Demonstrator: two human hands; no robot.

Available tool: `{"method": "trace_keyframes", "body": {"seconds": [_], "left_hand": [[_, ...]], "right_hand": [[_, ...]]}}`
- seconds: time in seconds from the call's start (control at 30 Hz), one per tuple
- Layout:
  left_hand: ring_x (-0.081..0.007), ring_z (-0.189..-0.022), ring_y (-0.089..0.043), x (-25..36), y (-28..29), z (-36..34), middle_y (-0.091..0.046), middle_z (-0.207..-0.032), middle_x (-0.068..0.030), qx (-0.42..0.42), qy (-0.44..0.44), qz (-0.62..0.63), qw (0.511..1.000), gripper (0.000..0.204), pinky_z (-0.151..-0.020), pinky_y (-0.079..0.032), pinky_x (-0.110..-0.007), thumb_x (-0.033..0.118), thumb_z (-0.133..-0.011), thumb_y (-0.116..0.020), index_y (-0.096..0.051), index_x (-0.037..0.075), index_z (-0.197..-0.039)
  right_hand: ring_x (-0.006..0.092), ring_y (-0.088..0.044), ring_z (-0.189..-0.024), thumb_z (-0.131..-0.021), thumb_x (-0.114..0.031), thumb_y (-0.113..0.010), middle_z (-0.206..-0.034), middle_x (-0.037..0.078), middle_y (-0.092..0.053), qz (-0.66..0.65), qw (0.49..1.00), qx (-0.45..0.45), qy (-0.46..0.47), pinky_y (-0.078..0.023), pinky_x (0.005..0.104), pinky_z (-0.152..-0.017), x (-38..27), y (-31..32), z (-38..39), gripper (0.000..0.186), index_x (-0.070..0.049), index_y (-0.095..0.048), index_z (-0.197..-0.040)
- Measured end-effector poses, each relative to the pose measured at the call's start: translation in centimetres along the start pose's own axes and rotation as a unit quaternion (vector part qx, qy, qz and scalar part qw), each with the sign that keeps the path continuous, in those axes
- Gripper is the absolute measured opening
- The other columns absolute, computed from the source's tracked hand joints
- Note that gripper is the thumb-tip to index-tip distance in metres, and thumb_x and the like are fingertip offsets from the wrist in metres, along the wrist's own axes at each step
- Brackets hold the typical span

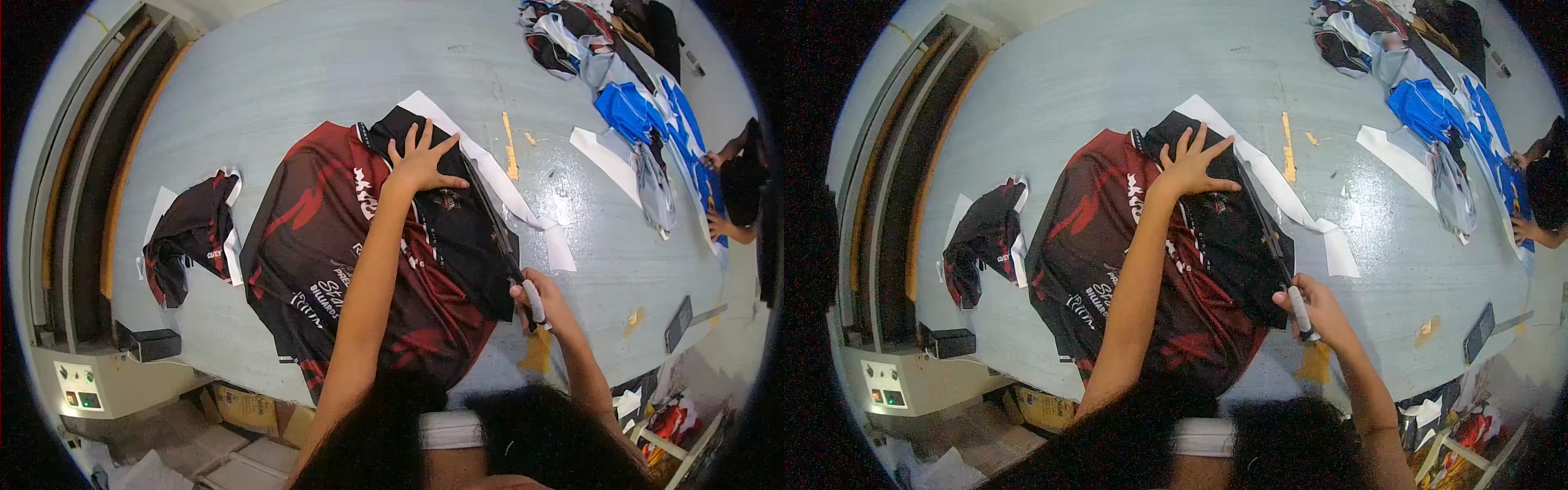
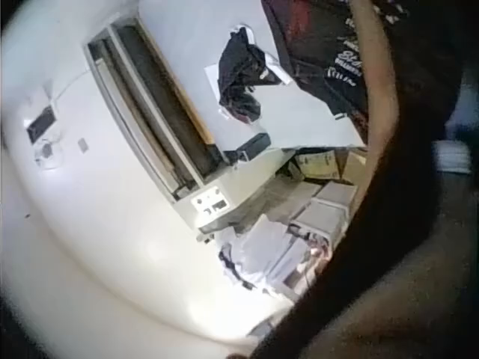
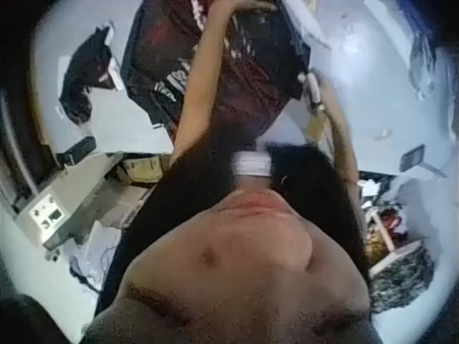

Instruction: Cutting printed jersey fabric panels along pattern lines using large shears.

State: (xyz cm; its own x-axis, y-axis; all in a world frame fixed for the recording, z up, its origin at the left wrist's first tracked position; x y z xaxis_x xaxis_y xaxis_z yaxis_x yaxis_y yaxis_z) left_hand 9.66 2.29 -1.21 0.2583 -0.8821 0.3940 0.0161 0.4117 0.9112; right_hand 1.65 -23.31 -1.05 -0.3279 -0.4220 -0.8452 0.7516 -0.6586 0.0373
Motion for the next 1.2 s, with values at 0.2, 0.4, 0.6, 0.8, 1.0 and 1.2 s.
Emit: {"method": "trace_keyframes", "body": {"seconds": [0.2, 0.4, 0.6, 0.8, 1.0, 1.2], "left_hand": [[-0.0351, -0.133, -0.004, 0.4, -0.8, 0.1, -0.006, -0.145, -0.0158, 0.001, -0.007, 0.003, 1.000, 0.098, -0.098, -0.005, -0.059, 0.071, -0.046, -0.066, -0.032, 0.037, -0.132], [-0.0374, -0.132, -0.005, 0.1, 0.0, 0.0, -0.008, -0.143, -0.0192, 0.020, -0.016, -0.016, 1.000, 0.095, -0.097, -0.006, -0.058, 0.073, -0.049, -0.063, -0.030, 0.040, -0.132], [-0.0379, -0.132, -0.005, 0.3, 0.1, -0.2, -0.007, -0.144, -0.0189, 0.015, -0.017, -0.019, 1.000, 0.097, -0.097, -0.006, -0.058, 0.074, -0.048, -0.063, -0.029, 0.041, -0.132], [-0.0380, -0.132, -0.004, 0.0, 0.0, -0.2, -0.006, -0.144, -0.0192, 0.009, -0.011, -0.021, 1.000, 0.097, -0.097, -0.005, -0.059, 0.074, -0.048, -0.063, -0.028, 0.041, -0.132], [-0.0387, -0.131, -0.004, 0.2, 0.0, -0.2, -0.006, -0.144, -0.0196, 0.004, -0.014, -0.020, 1.000, 0.097, -0.097, -0.005, -0.059, 0.074, -0.048, -0.062, -0.028, 0.040, -0.133], [-0.0374, -0.132, -0.004, 0.1, -0.1, -0.3, -0.005, -0.144, -0.0165, 0.005, -0.007, -0.004, 1.000, 0.102, -0.097, -0.005, -0.061, 0.071, -0.043, -0.066, -0.030, 0.037, -0.133]], "right_hand": [[0.0100, -0.046, -0.036, -0.077, -0.033, -0.065, -0.052, 0.000, -0.046, -0.023, 0.999, 0.018, -0.012, -0.035, 0.0233, -0.033, 0.6, 0.1, 0.2, 0.034, -0.004, -0.046, -0.079], [0.0096, -0.046, -0.036, -0.077, -0.033, -0.066, -0.050, 0.000, -0.045, -0.005, 0.999, 0.043, -0.012, -0.034, 0.0231, -0.033, 0.4, 0.0, -0.2, 0.035, -0.004, -0.047, -0.075], [0.0093, -0.046, -0.035, -0.077, -0.032, -0.066, -0.049, 0.001, -0.046, -0.013, 0.998, 0.057, 0.003, -0.033, 0.0233, -0.033, 1.2, 0.2, -0.6, 0.034, -0.004, -0.047, -0.073], [0.0097, -0.046, -0.035, -0.076, -0.033, -0.067, -0.048, 0.000, -0.047, 0.004, 0.998, 0.069, -0.004, -0.033, 0.0241, -0.032, 0.6, -0.5, -0.5, 0.034, -0.003, -0.049, -0.075], [0.0095, -0.046, -0.034, -0.076, -0.033, -0.067, -0.048, 0.000, -0.045, -0.006, 0.997, 0.083, 0.005, -0.033, 0.0234, -0.032, 0.6, -0.3, -0.4, 0.035, -0.004, -0.048, -0.074], [0.0095, -0.046, -0.035, -0.077, -0.032, -0.067, -0.048, 0.000, -0.045, -0.009, 0.997, 0.081, 0.003, -0.033, 0.0231, -0.032, 0.4, -0.7, -0.3, 0.034, -0.005, -0.047, -0.073]]}}
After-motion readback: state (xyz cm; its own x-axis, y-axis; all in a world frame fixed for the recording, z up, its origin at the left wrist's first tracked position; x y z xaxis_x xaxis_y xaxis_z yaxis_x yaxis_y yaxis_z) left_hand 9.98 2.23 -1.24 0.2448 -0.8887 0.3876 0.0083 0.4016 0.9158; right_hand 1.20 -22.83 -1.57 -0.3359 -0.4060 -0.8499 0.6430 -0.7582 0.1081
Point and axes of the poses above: each hand's wrist, its own z-axis away from the middle knuckle, its own y-axis out of the back of the hand, x = y × z, the point moved 10 cm from there along -z, towards the middle knuckle
